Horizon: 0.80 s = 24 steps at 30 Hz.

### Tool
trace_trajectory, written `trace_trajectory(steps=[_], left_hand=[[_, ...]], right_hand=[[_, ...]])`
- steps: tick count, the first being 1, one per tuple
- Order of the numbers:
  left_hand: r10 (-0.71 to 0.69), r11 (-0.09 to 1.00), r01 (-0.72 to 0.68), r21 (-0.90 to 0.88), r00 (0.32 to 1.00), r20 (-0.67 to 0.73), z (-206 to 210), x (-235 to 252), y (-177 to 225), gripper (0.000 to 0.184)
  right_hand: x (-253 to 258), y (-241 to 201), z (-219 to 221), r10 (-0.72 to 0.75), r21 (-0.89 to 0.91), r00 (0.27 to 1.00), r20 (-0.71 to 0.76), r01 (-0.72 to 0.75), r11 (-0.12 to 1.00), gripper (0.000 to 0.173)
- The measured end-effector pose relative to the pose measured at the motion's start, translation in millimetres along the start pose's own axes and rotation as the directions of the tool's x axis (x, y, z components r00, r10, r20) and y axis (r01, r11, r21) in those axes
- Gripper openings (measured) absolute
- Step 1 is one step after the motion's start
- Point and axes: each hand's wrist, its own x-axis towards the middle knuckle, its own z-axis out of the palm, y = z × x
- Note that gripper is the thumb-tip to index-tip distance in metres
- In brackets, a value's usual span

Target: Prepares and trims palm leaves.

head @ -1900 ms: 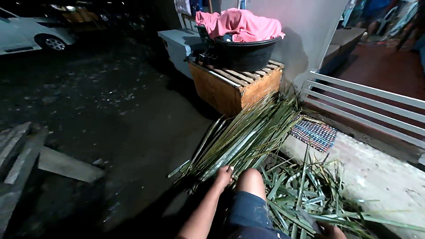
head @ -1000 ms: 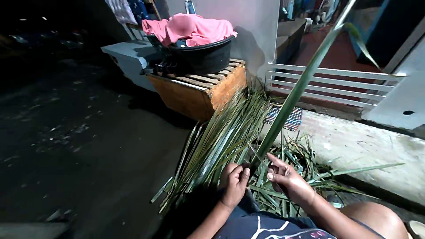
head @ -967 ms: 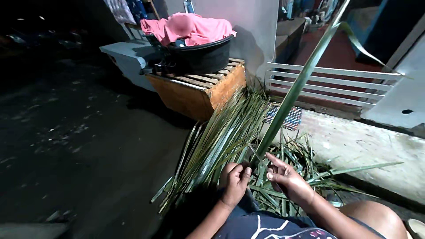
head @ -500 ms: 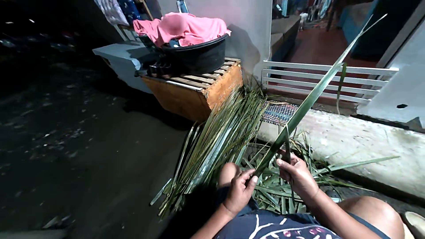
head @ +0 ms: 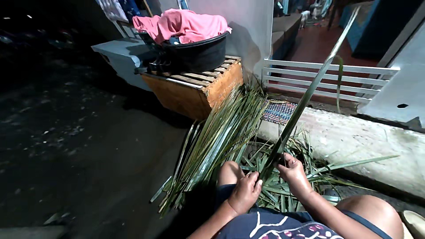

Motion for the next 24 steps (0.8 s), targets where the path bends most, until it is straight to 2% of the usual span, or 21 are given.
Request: trace_trajectory(steps=[3,7,9,13,14,17,18,21,24], left_hand=[[0.022,0.997,-0.019,0.068,0.999,-0.040,0,5,5,0.031],[0.146,0.981,-0.123,0.149,0.977,-0.157,5,15,3,0.026],[0.155,0.979,-0.127,0.160,0.971,-0.181,6,17,2,0.026],[-0.049,0.999,0.051,0.009,0.983,-0.175,4,16,3,0.027],[-0.056,0.998,0.062,0.024,0.977,-0.206,5,17,2,0.025],[-0.077,0.981,0.119,0.152,0.963,-0.259,4,20,4,0.018],[-0.124,0.970,0.169,0.177,0.962,-0.242,3,21,8,0.016],[-0.262,0.938,0.295,0.183,0.947,-0.186,-1,24,19,0.018],[-0.248,0.948,0.287,0.137,0.936,-0.248,0,23,25,0.013]], right_hand=[[0,-4,1,-0.100,-0.174,0.995,-0.012,0.096,0.980,0.022],[-1,-9,3,-0.157,-0.209,0.987,-0.021,0.149,0.966,0.022],[-1,-6,1,-0.184,-0.221,0.983,-0.018,0.175,0.959,0.021],[0,4,-8,-0.173,-0.226,0.981,0.088,0.189,0.955,0.019],[-2,4,-11,-0.155,-0.218,0.976,0.151,0.186,0.958,0.028],[-10,-1,-13,-0.027,-0.263,0.940,0.341,0.123,0.957,0.074],[-13,-4,-11,0.022,-0.281,0.919,0.394,0.097,0.955,0.079],[-17,-9,-8,0.139,-0.267,0.856,0.498,-0.002,0.964,0.076],[-18,-7,-6,0.168,-0.170,0.841,0.514,-0.091,0.981,0.083]])
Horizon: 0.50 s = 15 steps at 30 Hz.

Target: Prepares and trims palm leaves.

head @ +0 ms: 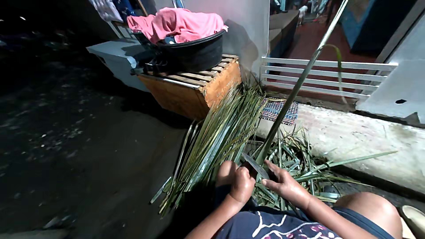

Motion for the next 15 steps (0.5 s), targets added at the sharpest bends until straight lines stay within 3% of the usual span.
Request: trace_trajectory(steps=[3,9,12,15], left_hand=[[0.057,0.985,-0.066,-0.158,0.996,-0.062,6,-2,-6,0.014],[0.106,0.917,-0.141,-0.373,0.988,-0.112,10,-2,-15,0.012],[0.066,0.868,-0.067,-0.492,0.998,-0.019,4,-2,-17,0.017],[-0.028,0.773,0.176,-0.610,0.969,0.245,-11,-1,-13,0.017]], right_hand=[[2,3,0,-0.031,0.189,0.999,0.008,0.029,0.982,0.087],[3,13,-4,-0.144,0.335,0.989,0.031,0.126,0.934,0.054],[5,20,-7,-0.189,0.317,0.982,0.024,0.172,0.933,0.053],[6,27,-10,-0.201,0.277,0.980,0.004,0.192,0.941,0.069]])
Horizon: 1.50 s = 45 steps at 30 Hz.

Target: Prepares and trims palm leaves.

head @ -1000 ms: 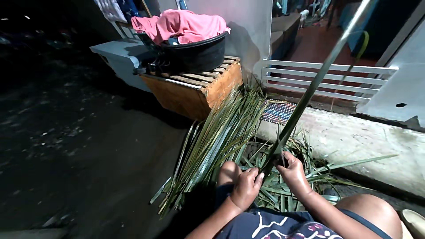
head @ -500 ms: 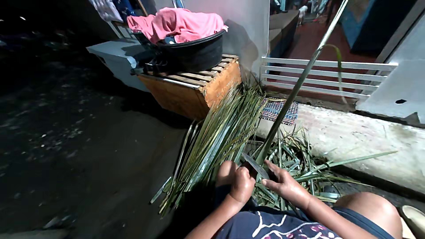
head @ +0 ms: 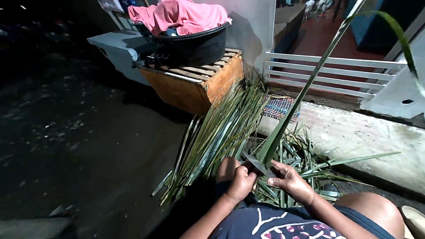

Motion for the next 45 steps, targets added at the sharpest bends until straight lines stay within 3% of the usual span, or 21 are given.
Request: trace_trajectory(steps=[2,5,10,19,27,34,39,45], left_hand=[[-0.101,0.984,0.118,-0.132,0.986,0.129,-7,1,1,0.017],[-0.138,0.940,0.204,-0.275,0.961,0.239,-12,3,-5,0.019],[-0.199,0.902,0.298,-0.313,0.929,0.313,-17,5,-8,0.020],[-0.283,0.941,0.335,-0.047,0.855,0.435,-39,-1,-28,0.016],[-0.417,0.902,0.324,0.285,0.825,0.382,-107,3,-35,0.018],[-0.499,0.851,0.353,0.388,0.773,0.392,-151,-6,-29,0.016],[-0.582,0.779,0.405,0.478,0.752,0.311,-191,-21,-32,0.015],[-0.646,0.718,0.504,0.480,0.740,0.188,-235,-49,-34,0.017]], right_hand=[[-1,1,-1,-0.020,-0.050,0.999,-0.043,0.018,0.999,0.068],[-1,3,1,-0.053,-0.156,0.993,-0.103,0.037,0.987,0.062],[0,9,5,-0.132,-0.282,0.966,-0.224,0.066,0.957,0.058],[9,-6,-26,0.026,0.090,0.864,-0.503,0.023,0.996,0.058],[15,-16,-76,0.104,0.104,0.784,-0.612,-0.050,0.993,0.059],[16,-19,-99,0.092,0.116,0.701,-0.707,-0.014,0.993,0.060],[9,-34,-121,0.093,0.114,0.646,-0.758,-0.009,0.993,0.058],[4,-41,-144,0.102,0.119,0.652,-0.751,-0.018,0.993,0.057]])
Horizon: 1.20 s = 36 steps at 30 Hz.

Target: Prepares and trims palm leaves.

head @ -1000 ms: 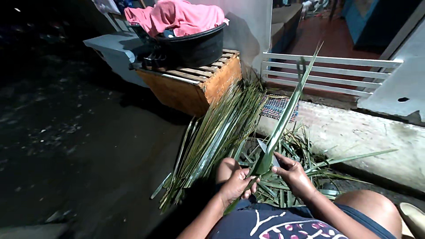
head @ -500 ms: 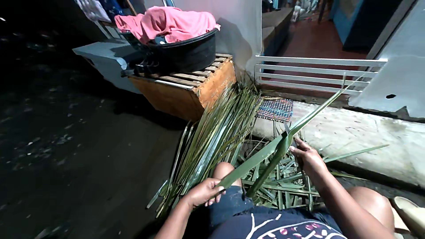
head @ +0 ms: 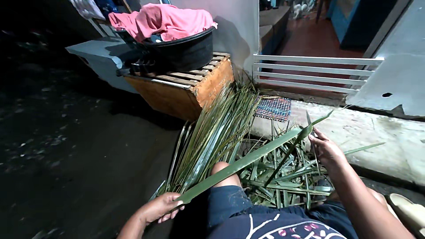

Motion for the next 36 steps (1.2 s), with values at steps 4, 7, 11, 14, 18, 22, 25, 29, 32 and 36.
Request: trace_trajectory(steps=[4,7,11,14,18,22,25,29,32,36], left_hand=[[-0.101,0.994,0.098,-0.040,0.993,-0.067,-19,-24,-26,0.018],[-0.157,0.983,0.139,-0.116,0.974,-0.163,-33,-45,-50,0.020],[-0.264,0.956,0.183,-0.230,0.878,-0.399,-41,-71,-63,0.018],[-0.342,0.938,0.237,-0.253,0.750,-0.566,-42,-85,-72,0.019],[-0.290,0.957,0.237,-0.168,0.743,-0.603,-34,-83,-60,0.023],[-0.066,0.997,0.078,0.002,0.854,-0.516,-1,-36,11,0.025],[0.103,0.995,-0.082,0.065,0.879,-0.466,36,-7,80,0.027],[0.276,0.955,-0.201,0.219,0.873,-0.401,78,23,142,0.030],[0.315,0.910,-0.155,0.384,0.862,-0.397,101,37,179,0.027],[0.367,0.838,-0.117,0.533,0.844,-0.392,120,47,205,0.038]], right_hand=[[8,-8,-10,-0.009,0.003,1.000,-0.016,0.009,1.000,0.057],[14,-16,-20,-0.013,0.044,0.998,-0.067,0.016,0.999,0.056],[23,-29,-30,-0.032,0.037,0.986,-0.163,0.038,0.999,0.046],[36,-38,-48,-0.067,0.028,0.965,-0.252,0.076,0.997,0.048],[42,-49,-64,-0.141,-0.135,0.946,-0.292,0.105,0.985,0.055],[13,-45,-14,-0.173,-0.361,0.984,-0.046,0.145,0.921,0.055],[-31,-25,45,-0.054,-0.388,0.957,0.286,0.167,0.906,0.057],[-98,8,104,0.198,-0.403,0.767,0.611,0.086,0.911,0.058],[-119,25,122,0.298,-0.420,0.656,0.693,0.031,0.907,0.075],[-116,26,122,0.322,-0.395,0.672,0.667,-0.047,0.918,0.080]])
